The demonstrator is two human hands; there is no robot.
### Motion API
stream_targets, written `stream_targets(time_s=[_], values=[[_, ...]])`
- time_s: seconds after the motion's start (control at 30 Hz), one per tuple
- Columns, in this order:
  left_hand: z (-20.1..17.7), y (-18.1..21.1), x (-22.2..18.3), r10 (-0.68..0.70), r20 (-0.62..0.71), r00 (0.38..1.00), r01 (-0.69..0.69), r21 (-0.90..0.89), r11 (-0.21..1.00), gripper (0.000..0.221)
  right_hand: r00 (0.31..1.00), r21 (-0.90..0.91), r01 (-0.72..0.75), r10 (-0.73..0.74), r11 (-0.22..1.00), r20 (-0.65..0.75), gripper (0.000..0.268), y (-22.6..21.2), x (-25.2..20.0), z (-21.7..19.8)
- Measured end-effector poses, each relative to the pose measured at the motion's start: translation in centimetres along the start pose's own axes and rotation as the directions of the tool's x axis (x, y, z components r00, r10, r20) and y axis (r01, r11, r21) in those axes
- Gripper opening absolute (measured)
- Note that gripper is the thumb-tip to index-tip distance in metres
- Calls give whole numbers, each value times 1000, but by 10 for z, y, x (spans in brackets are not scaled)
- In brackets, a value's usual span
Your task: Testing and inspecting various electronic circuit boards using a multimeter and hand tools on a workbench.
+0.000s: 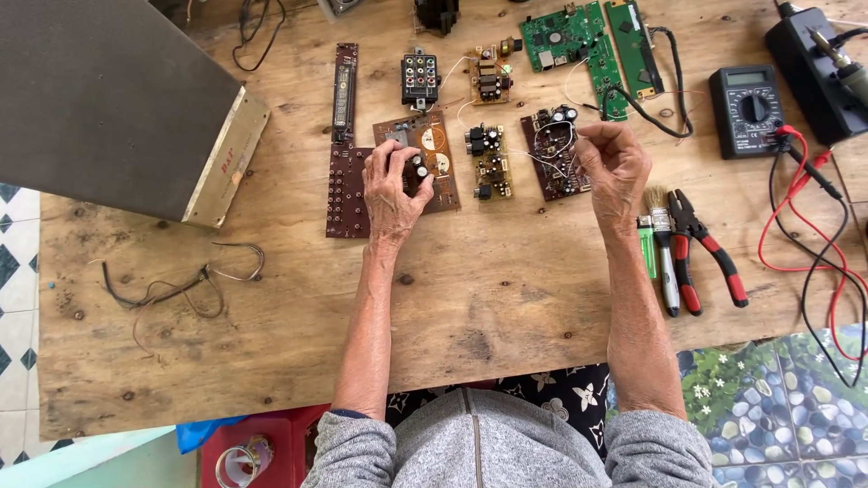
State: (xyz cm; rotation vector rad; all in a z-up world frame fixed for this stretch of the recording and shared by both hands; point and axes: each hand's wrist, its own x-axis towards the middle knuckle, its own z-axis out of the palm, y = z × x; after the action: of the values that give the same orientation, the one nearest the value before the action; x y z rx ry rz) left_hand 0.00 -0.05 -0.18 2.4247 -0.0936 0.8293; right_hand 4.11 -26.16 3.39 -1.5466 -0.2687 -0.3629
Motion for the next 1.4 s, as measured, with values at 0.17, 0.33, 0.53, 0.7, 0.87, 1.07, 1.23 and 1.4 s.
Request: stream_targets(time_s=[0.17, 0.33, 0.53, 0.7, 0.87, 1.07, 1.23, 1.4], values=[[2, 4, -1, -8, -15, 1000, 9, 46, 999, 37, 996, 229, -37, 56, 973, -75, 13, 2, 2, -9], [4, 5, -3, -6, -20, 1000, 7, 53, 999, 35, 994, 283, -78, 98, 956, -57, 14, 9, 4, -14], [6, 16, -2, 93, -122, 988, -69, 188, 980, 32, 992, 149, -128, 124, 981, 35, 22, 23, 0, -17], [38, 11, -19, 212, -139, 967, -195, 125, 973, 23, 1000, -165, 2, -1, 986, 7, 8, 24, 0, -14], [46, 27, -21, 283, -19, 959, -284, -8, 959, 24, 977, -389, 209, -206, 897, 50, 33, 12, 3, -9], [39, 46, -20, 365, 110, 924, -360, -66, 931, 29, 966, -464, 257, -237, 848, 102, 29, 25, 3, -8], [42, 45, -22, 343, 119, 932, -333, -98, 938, 31, 974, -551, 220, -150, 805, 171, 41, 28, 1, -13], [40, 46, -19, 330, 137, 934, -311, -144, 940, 29, 974, -689, 197, -60, 698, 217, 49, 32, -1, -11]])
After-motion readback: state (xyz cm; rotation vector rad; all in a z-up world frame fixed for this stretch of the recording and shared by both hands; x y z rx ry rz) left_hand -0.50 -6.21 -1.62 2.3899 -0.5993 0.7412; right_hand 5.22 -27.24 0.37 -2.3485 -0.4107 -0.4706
